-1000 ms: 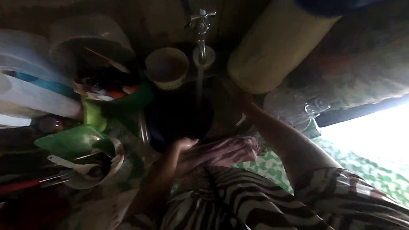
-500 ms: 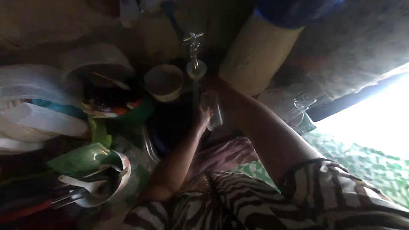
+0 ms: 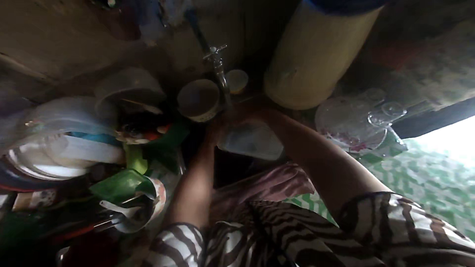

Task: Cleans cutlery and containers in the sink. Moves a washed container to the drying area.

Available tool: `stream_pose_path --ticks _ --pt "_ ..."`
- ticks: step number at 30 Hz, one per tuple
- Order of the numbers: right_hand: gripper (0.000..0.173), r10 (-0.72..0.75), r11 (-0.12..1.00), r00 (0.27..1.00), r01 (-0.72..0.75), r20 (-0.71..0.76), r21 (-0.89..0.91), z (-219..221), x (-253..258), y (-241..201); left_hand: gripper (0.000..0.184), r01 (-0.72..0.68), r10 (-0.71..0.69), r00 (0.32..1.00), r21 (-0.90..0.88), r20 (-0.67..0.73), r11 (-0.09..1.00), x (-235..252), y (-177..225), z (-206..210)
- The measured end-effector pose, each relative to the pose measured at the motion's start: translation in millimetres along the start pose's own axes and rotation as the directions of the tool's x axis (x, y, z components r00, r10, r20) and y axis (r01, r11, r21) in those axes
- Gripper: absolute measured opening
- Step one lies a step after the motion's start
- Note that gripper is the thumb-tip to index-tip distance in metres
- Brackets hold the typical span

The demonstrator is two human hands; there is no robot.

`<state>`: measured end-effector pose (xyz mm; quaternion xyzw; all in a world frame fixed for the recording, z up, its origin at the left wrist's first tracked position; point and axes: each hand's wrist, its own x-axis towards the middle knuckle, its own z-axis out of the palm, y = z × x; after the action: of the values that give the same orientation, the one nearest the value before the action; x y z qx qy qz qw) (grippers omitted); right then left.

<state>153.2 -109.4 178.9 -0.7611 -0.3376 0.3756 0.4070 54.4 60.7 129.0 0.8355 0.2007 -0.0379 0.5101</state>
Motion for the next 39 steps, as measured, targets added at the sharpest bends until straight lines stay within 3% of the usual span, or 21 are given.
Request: stream_pose_path --ticks 3,6,11,13,16,22,27,30,34,39 --pt "0.064 0.080 0.996 0.997 -0.079 -0.016 0.031 -7 -5 -14 0.039 -0.009 0.007 1.000 0.092 0.017 0.996 3 20 -12" --pt "0.055 -0.116 0.985 0.989 0.127 -0.095 0.117 -10 13 -5 0.040 -0.091 0.093 0.996 0.232 -0.001 0.969 6 50 -25" --pt "0.085 -0.124 0.992 0.936 0.114 -0.330 -0.047 2 16 -9 0.037 -0.140 0.122 0.990 0.477 0.068 0.868 -2 99 -45" --pt "0.089 -0.154 0.984 0.896 0.178 -0.416 0.021 15 15 -5 0.035 -0.184 0.150 0.983 0.467 0.109 0.865 -3 102 -50" --pt "0.091 -0.058 0.957 0.887 0.180 -0.458 0.228 33 11 2 0.038 -0.201 0.146 0.977 0.443 0.155 0.874 -5 94 -47" --pt "0.092 0.154 0.903 0.806 0.120 -0.571 0.412 75 -24 21 0.046 -0.205 0.102 0.972 0.555 0.211 0.806 -20 100 -15" --pt "0.089 0.253 0.772 0.749 0.224 -0.612 0.595 100 -36 29 0.089 0.031 -0.039 0.999 0.614 0.000 0.789 -34 92 8" --pt "0.097 0.265 0.753 0.717 0.264 -0.645 0.603 110 -37 37 0.099 0.063 0.018 0.990 0.542 -0.143 0.838 -39 81 10" --pt "0.102 0.352 0.748 0.674 0.213 -0.649 0.628 122 -44 39 0.099 0.032 0.039 0.987 0.433 -0.154 0.901 -36 66 8" --pt "0.097 0.477 0.658 0.711 0.101 -0.516 0.746 125 -49 38 0.097 0.103 -0.066 0.994 0.529 -0.089 0.842 -39 66 12"
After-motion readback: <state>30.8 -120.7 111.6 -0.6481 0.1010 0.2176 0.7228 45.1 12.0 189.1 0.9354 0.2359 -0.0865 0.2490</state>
